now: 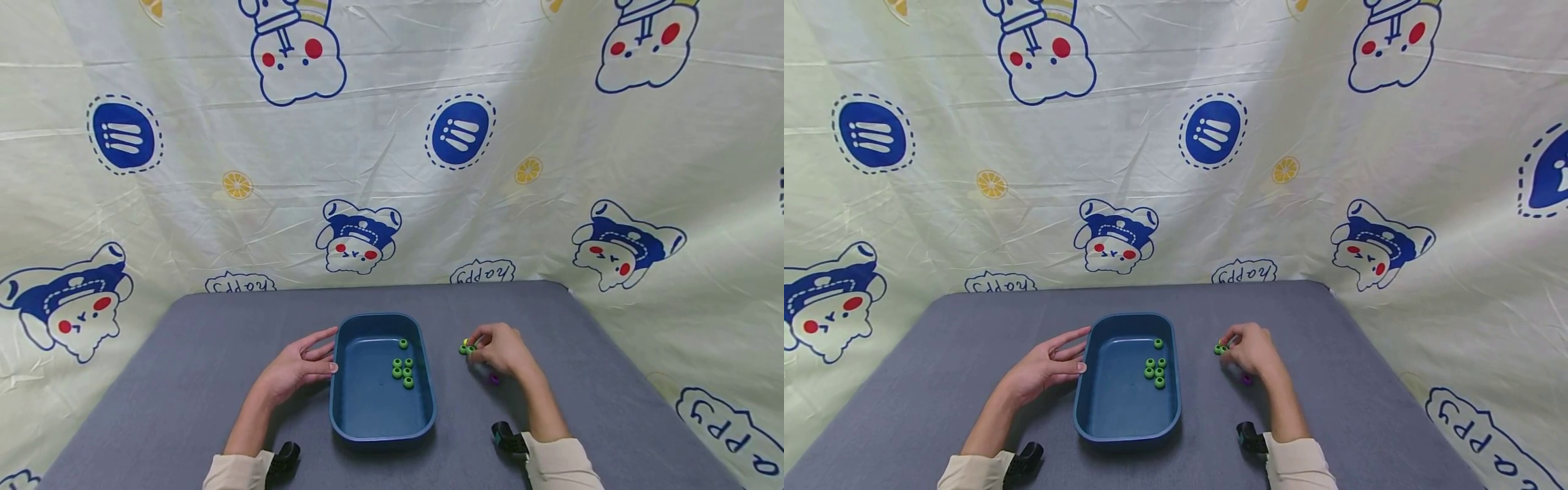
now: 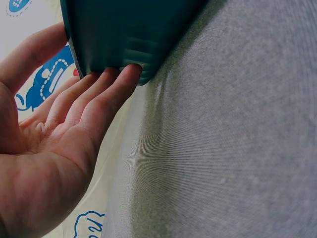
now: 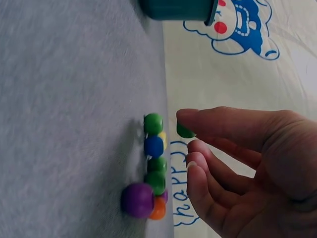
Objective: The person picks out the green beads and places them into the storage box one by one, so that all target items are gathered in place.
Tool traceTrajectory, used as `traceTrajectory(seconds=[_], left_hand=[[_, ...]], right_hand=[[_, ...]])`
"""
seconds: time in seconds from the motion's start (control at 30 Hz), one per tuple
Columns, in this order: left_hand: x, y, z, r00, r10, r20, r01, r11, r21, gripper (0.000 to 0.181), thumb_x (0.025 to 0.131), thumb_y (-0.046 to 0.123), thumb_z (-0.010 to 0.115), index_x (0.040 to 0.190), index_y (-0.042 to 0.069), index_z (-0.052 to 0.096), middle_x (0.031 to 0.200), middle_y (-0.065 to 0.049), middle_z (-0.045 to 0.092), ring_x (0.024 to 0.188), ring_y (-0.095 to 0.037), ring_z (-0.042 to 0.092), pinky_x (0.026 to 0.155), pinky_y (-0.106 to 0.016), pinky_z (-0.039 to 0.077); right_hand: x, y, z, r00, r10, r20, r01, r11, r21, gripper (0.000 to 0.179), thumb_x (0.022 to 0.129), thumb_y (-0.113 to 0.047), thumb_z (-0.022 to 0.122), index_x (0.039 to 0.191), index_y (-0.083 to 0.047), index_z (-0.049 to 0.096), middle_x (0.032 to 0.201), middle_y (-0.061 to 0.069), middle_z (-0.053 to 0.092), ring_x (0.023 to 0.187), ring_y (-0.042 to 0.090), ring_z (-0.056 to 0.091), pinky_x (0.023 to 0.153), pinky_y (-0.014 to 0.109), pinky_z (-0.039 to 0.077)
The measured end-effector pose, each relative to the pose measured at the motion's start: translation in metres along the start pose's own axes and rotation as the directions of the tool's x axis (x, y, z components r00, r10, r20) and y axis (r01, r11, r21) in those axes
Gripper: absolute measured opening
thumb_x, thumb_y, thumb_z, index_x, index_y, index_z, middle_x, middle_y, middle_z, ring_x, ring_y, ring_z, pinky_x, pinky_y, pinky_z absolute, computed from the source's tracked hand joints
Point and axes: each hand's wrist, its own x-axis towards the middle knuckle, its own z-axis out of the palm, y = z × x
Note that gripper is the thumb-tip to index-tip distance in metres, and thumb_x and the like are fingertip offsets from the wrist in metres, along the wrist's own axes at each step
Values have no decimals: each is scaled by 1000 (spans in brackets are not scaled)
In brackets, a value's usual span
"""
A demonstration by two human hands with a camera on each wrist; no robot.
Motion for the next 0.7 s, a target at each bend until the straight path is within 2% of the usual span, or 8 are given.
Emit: traceTrajectory(seconds=[0.13,0.33,0.7], left_hand=[[1,0,0,1000,0,4,0,1000,5,74,93,4,71,158,9,36,157,-22,40,140,-37,49,98,-39,56],[2,0,0,1000,-4,2,4,1000,0,74,92,4,72,157,11,37,157,-21,42,140,-37,50,98,-39,56],[0,-1,-1,1000,1,15,-1,1000,-7,76,92,6,73,158,9,35,157,-22,41,141,-37,48,98,-39,56]], right_hand=[[0,-7,1,999,-38,-5,38,999,21,16,75,-9,83,90,-10,75,83,1,72,74,13,60,65,31,48],[0,-19,4,999,-42,8,41,997,59,15,77,-7,82,89,-11,74,88,2,77,76,12,65,65,29,49],[-1,-38,9,997,-79,3,78,993,91,14,80,-9,81,90,-14,73,88,0,75,83,14,68,67,31,52]])
